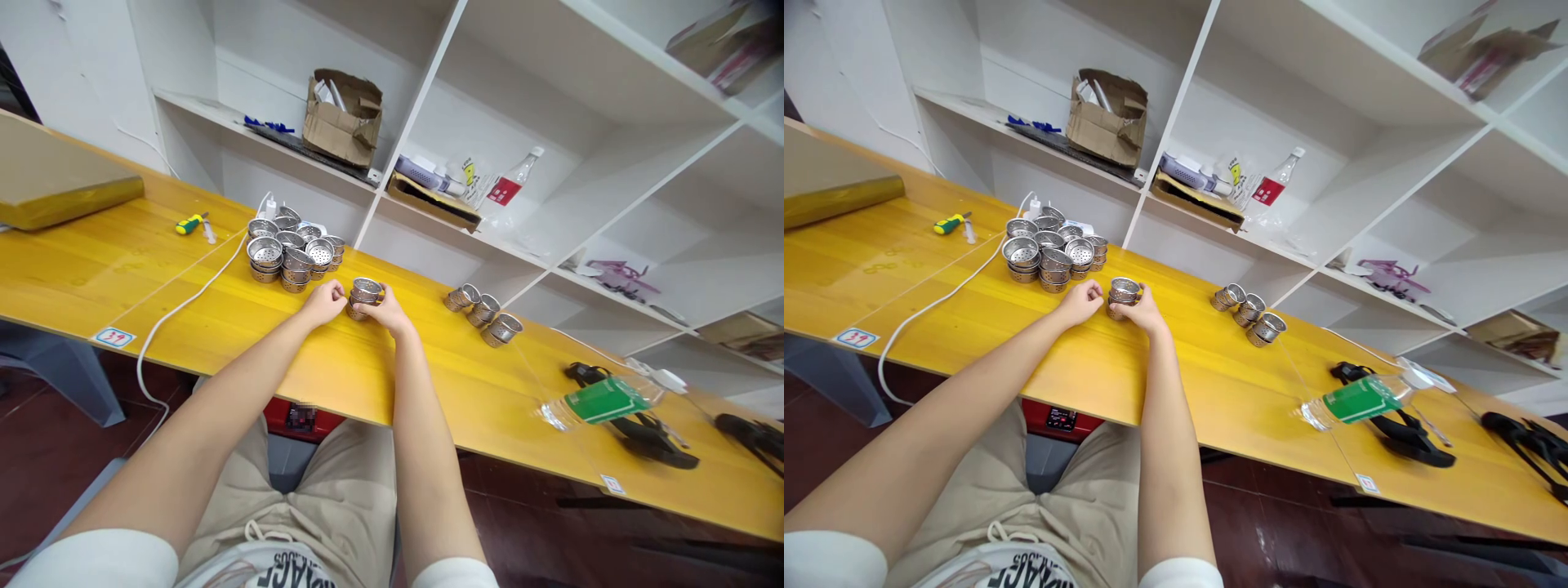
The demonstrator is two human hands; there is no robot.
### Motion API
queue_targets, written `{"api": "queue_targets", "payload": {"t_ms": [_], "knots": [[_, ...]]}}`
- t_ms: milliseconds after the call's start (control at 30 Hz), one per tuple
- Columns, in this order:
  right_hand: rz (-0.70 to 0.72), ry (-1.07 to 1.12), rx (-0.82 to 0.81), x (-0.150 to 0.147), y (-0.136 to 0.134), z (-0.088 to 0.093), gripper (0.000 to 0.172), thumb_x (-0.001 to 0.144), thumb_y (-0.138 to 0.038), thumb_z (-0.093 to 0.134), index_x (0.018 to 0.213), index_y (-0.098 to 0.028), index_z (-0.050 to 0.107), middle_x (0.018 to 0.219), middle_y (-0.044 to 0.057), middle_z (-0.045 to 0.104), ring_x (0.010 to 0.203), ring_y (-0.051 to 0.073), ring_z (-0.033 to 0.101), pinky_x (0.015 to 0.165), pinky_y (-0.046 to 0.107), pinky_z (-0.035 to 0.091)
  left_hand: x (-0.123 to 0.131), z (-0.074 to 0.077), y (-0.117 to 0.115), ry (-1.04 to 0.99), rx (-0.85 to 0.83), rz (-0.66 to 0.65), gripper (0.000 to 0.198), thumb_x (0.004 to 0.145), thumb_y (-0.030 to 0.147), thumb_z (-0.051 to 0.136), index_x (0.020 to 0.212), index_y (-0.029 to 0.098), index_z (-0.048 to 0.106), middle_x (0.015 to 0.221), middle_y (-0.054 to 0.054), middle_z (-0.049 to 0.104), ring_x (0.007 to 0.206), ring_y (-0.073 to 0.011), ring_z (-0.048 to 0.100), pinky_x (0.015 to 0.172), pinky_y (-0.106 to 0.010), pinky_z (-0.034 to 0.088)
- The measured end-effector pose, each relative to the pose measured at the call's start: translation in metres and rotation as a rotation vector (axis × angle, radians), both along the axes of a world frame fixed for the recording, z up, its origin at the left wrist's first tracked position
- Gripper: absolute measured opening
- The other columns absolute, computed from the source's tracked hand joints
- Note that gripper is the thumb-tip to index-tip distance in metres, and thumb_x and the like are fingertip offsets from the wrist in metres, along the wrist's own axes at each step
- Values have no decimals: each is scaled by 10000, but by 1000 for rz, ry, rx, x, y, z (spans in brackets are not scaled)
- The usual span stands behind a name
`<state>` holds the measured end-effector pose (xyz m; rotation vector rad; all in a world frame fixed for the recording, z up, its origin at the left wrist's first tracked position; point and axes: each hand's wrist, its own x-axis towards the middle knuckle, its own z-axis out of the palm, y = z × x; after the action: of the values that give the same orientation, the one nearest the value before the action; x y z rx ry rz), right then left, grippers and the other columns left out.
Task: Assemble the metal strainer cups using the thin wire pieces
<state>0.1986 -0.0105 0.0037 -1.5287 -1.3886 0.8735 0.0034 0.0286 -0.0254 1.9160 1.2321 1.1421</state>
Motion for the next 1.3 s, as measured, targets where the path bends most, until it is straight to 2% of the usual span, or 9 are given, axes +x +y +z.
{"api": "queue_targets", "payload": {"t_ms": [100,233,400,667,867,1067,1300], "knots": [[-61,-74,18,3,-5,11,917,515,-436,942,1301,-215,526,1301,127,653,1127,268,659,1029,453,530,1,0,1,-55,12,-14,166,808,189,643,972,187,665,929,-41,738,821,-187,669,829,-328,555],[-85,-112,8,10,-11,18,698,561,-430,916,1126,-199,578,1130,97,706,1076,254,670,982,437,544,5,-1,3,-158,-12,-139,267,862,178,607,1112,179,701,1212,-89,751,1111,-222,697,1039,-367,533],[-11,-97,22,14,-11,17,557,591,-402,897,1025,-177,628,1139,111,709,1075,262,668,924,423,570,10,-4,8,-249,-32,-181,325,876,141,581,1176,160,702,1248,-103,748,1170,-220,695,1090,-384,523],[32,-10,44,11,-9,11,552,593,-341,908,1046,-186,633,1186,98,700,1053,242,681,929,413,587,7,-1,4,-239,-22,-134,315,854,112,612,1156,152,692,1217,-100,753,1087,-213,723,1043,-376,558],[58,58,84,-5,1,-4,593,594,-288,890,1090,-204,576,1256,92,666,954,221,730,894,422,607,0,4,0,-183,-22,-20,379,780,73,659,1146,172,668,1219,-80,741,1008,-219,740,963,-361,589],[54,65,148,-17,9,-11,634,585,-263,878,1133,-218,564,1297,103,656,1009,251,725,904,439,614,-4,3,1,-155,3,29,450,737,37,658,1160,184,618,1253,-80,718,1008,-210,735,955,-346,582],[47,77,183,-22,11,-13,664,580,-273,888,1154,-228,557,1326,111,644,1077,271,710,969,460,593,-5,5,1,-166,5,41,427,728,51,673,1129,185,613,1260,-83,713,981,-208,733,931,-344,584]]}}
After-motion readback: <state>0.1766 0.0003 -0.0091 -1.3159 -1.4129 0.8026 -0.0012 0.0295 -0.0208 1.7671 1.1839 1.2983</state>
